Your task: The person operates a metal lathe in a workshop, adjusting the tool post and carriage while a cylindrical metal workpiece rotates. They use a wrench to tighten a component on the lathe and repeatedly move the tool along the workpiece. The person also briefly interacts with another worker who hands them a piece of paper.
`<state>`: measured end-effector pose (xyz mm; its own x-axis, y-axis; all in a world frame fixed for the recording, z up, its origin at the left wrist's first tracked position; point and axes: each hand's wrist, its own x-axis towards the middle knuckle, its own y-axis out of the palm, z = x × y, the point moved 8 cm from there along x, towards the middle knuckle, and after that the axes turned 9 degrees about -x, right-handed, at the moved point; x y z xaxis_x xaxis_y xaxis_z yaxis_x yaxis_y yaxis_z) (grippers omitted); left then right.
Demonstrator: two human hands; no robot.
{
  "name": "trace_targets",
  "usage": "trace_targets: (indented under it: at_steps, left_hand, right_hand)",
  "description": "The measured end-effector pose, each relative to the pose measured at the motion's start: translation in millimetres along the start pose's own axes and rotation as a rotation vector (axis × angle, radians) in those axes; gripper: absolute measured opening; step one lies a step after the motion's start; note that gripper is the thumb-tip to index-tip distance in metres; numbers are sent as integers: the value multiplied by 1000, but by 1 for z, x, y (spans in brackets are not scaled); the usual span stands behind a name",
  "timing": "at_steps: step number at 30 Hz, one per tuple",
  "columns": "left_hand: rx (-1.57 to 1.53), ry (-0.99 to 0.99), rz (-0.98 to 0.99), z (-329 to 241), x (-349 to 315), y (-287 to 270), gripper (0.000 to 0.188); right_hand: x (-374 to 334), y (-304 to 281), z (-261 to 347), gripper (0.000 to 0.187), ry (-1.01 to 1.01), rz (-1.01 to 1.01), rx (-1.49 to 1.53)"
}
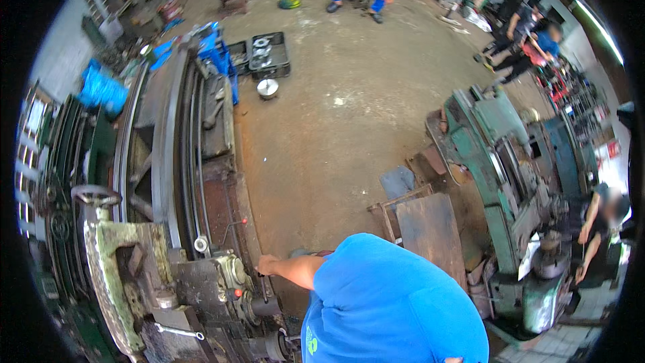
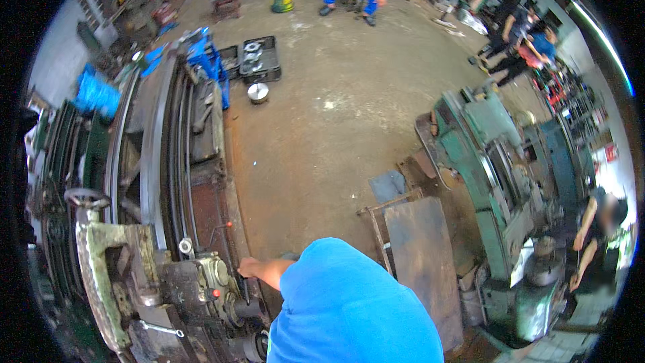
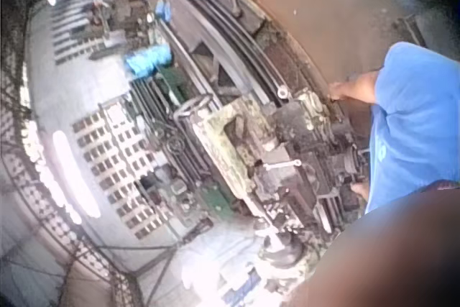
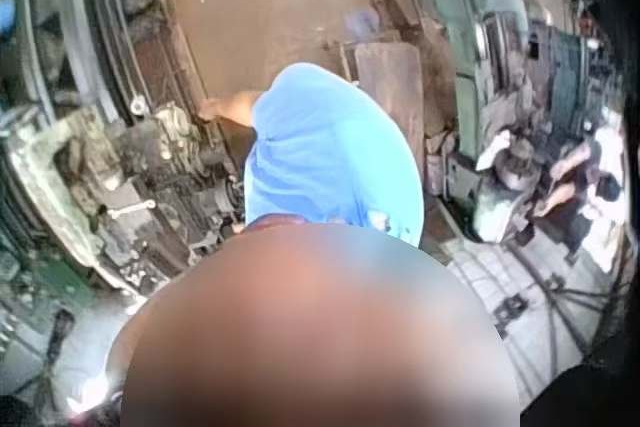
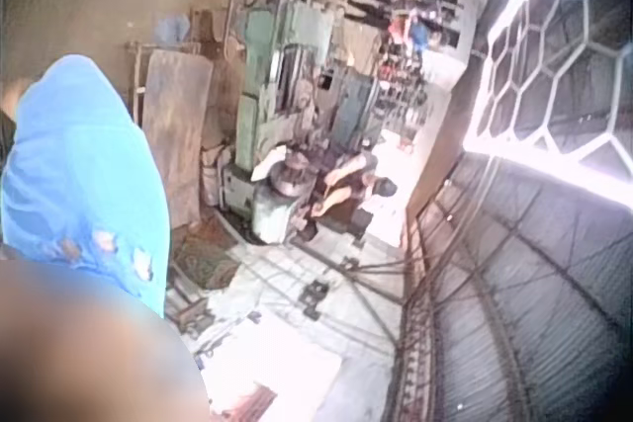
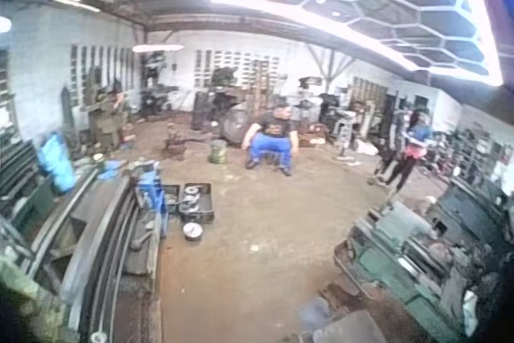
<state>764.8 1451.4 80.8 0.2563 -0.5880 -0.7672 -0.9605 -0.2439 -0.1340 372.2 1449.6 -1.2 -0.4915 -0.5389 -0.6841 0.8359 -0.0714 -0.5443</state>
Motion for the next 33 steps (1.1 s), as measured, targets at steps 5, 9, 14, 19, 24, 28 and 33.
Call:
trace_targets:
  at_steps: [5,9,14,19,24,28,33]
  left_hand:
    - [39,55,93,3,-3,37,40]
    - [19,86,126,9,-7,42,41]
    - [-30,123,135,18,-7,30,43]
    - [-96,156,100,24,-6,3,44]
    - [-174,213,29,38,22,-40,46]
    - [-341,357,-51,32,45,-94,48]
    - [-514,65,-173,30,32,-112,42]
  right_hand:
    - [-35,-121,64,35,-46,-496,481]
    - [-96,-154,146,28,-417,-494,612]
    - [-165,-131,189,20,-604,-392,129]
    - [-182,-120,204,21,-659,-612,-146]
    - [-192,-121,216,29,-645,-557,-221]
    - [-210,-129,218,34,-618,-525,-272]
    - [-195,-121,227,22,-576,-406,-541]
